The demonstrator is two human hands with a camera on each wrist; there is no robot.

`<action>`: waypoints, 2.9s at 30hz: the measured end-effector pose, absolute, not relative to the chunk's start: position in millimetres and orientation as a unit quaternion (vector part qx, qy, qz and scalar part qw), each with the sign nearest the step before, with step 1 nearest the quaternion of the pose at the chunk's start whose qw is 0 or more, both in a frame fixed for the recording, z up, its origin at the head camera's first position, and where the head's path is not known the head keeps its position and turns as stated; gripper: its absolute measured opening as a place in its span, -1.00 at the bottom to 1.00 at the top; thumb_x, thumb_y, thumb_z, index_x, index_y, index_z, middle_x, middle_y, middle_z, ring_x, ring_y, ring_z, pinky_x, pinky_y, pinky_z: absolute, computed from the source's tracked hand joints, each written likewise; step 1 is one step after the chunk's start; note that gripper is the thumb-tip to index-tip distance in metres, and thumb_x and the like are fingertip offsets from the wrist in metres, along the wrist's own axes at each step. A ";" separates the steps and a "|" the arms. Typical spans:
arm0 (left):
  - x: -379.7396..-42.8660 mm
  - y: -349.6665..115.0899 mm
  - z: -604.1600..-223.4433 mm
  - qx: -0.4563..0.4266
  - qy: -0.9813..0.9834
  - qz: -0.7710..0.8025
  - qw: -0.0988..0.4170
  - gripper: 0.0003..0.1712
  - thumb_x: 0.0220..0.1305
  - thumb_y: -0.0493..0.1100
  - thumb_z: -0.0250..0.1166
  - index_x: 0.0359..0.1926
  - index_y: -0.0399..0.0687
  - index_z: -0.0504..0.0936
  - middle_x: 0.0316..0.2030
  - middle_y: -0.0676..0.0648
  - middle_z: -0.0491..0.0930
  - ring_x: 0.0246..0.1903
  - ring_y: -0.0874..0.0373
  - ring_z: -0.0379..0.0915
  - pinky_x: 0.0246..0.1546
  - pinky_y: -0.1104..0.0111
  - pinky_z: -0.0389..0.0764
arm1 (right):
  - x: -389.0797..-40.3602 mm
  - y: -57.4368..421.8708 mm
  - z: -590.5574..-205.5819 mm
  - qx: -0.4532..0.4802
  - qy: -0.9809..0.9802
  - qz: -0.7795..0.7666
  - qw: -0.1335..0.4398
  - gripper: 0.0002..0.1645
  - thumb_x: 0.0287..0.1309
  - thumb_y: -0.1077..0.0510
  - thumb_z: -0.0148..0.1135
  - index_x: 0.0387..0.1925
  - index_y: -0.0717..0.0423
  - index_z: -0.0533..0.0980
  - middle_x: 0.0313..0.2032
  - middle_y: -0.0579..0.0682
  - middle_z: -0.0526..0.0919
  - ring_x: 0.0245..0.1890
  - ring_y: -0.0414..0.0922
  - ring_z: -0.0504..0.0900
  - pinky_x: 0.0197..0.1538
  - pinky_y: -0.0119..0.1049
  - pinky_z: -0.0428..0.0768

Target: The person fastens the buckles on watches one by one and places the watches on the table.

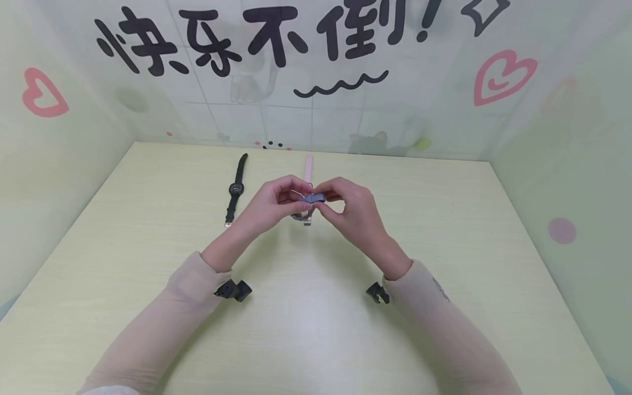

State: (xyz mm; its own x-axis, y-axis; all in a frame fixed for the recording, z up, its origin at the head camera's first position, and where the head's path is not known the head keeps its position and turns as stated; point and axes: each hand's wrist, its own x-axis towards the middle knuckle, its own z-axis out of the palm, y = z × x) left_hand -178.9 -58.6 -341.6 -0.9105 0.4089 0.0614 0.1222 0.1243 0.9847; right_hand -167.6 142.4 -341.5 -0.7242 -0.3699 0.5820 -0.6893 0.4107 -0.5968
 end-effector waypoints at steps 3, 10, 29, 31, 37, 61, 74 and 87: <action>-178.8 -59.1 -341.5 0.182 0.742 0.637 0.108 -0.70 0.28 -0.37 0.32 0.03 -0.25 0.58 -0.11 -0.23 0.67 -0.16 0.00 0.65 0.06 -0.08 0.63 | -167.0 142.2 -341.3 0.320 -0.819 0.440 0.183 -0.73 0.05 0.39 0.44 -0.16 0.30 0.62 -0.22 0.12 0.76 -0.24 -0.04 0.77 -0.05 -0.24 0.74; -178.5 -61.4 -342.7 0.188 0.752 0.625 0.095 -0.73 0.30 -0.33 0.32 0.02 -0.24 0.61 -0.11 -0.21 0.68 -0.13 0.03 0.64 -0.05 0.38 0.66 | -166.6 143.1 -342.0 0.312 -0.822 0.440 0.182 -0.74 0.05 0.38 0.44 -0.17 0.31 0.63 -0.22 0.13 0.76 -0.25 -0.04 0.78 -0.05 -0.25 0.73; -176.8 -67.1 -346.3 0.174 0.786 0.591 0.062 -0.81 0.32 -0.26 0.32 -0.05 -0.16 0.66 -0.16 -0.15 0.70 -0.19 0.10 0.60 -0.05 0.34 0.64 | -164.1 143.1 -342.5 0.298 -0.822 0.444 0.195 -0.73 0.01 0.39 0.47 -0.19 0.32 0.63 -0.24 0.13 0.76 -0.26 -0.05 0.77 -0.05 -0.27 0.73; -176.5 -67.2 -346.1 0.172 0.787 0.589 0.061 -0.81 0.32 -0.26 0.33 -0.06 -0.16 0.66 -0.18 -0.15 0.71 -0.20 0.11 0.61 -0.09 0.36 0.62 | -164.3 142.9 -342.8 0.298 -0.822 0.444 0.197 -0.73 0.01 0.39 0.46 -0.19 0.32 0.63 -0.25 0.13 0.76 -0.27 -0.05 0.78 -0.05 -0.28 0.73; -176.4 -68.7 -344.9 0.166 0.785 0.595 0.054 -0.83 0.31 -0.23 0.34 -0.10 -0.15 0.68 -0.19 -0.14 0.72 -0.19 -0.01 0.63 -0.17 0.38 0.58 | -165.2 141.5 -342.9 0.298 -0.821 0.443 0.200 -0.73 0.01 0.40 0.46 -0.19 0.31 0.62 -0.25 0.12 0.76 -0.26 -0.05 0.78 -0.04 -0.29 0.73; -180.2 -69.4 -340.5 0.138 0.809 0.567 0.071 -0.82 0.27 -0.21 0.39 -0.13 -0.17 0.71 -0.22 -0.12 0.73 -0.22 0.11 0.62 -0.13 0.37 0.56 | -167.0 132.3 -343.5 0.306 -0.829 0.419 0.208 -0.74 0.04 0.36 0.46 -0.19 0.28 0.62 -0.25 0.09 0.76 -0.25 -0.08 0.77 -0.05 -0.27 0.73; -184.2 -69.6 -338.7 0.128 0.792 0.590 0.096 -0.80 0.34 -0.21 0.31 -0.12 -0.25 0.68 -0.29 -0.14 0.68 -0.32 0.17 0.53 -0.10 0.27 0.59 | -166.9 129.3 -342.1 0.306 -0.840 0.400 0.203 -0.75 0.06 0.36 0.45 -0.18 0.25 0.61 -0.24 0.07 0.75 -0.23 -0.09 0.76 -0.03 -0.22 0.73; -183.7 -68.0 -339.3 0.120 0.813 0.561 0.102 -0.82 0.32 -0.25 0.25 -0.14 -0.28 0.64 -0.32 -0.08 0.61 -0.32 0.17 0.47 -0.29 0.49 0.51 | -167.7 127.4 -344.5 0.349 -0.848 0.333 0.218 -0.71 0.09 0.30 0.45 -0.10 0.16 0.67 -0.19 -0.01 0.78 -0.20 -0.13 0.73 -0.05 -0.22 0.69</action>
State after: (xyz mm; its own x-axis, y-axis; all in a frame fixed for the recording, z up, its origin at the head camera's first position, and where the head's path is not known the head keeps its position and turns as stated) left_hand -183.7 -68.0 -339.3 -0.9501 0.3105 -0.0313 0.0809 0.3419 0.9362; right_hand -167.7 127.4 -344.5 -0.6610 -0.4470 0.6027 -0.7376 0.5348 -0.4123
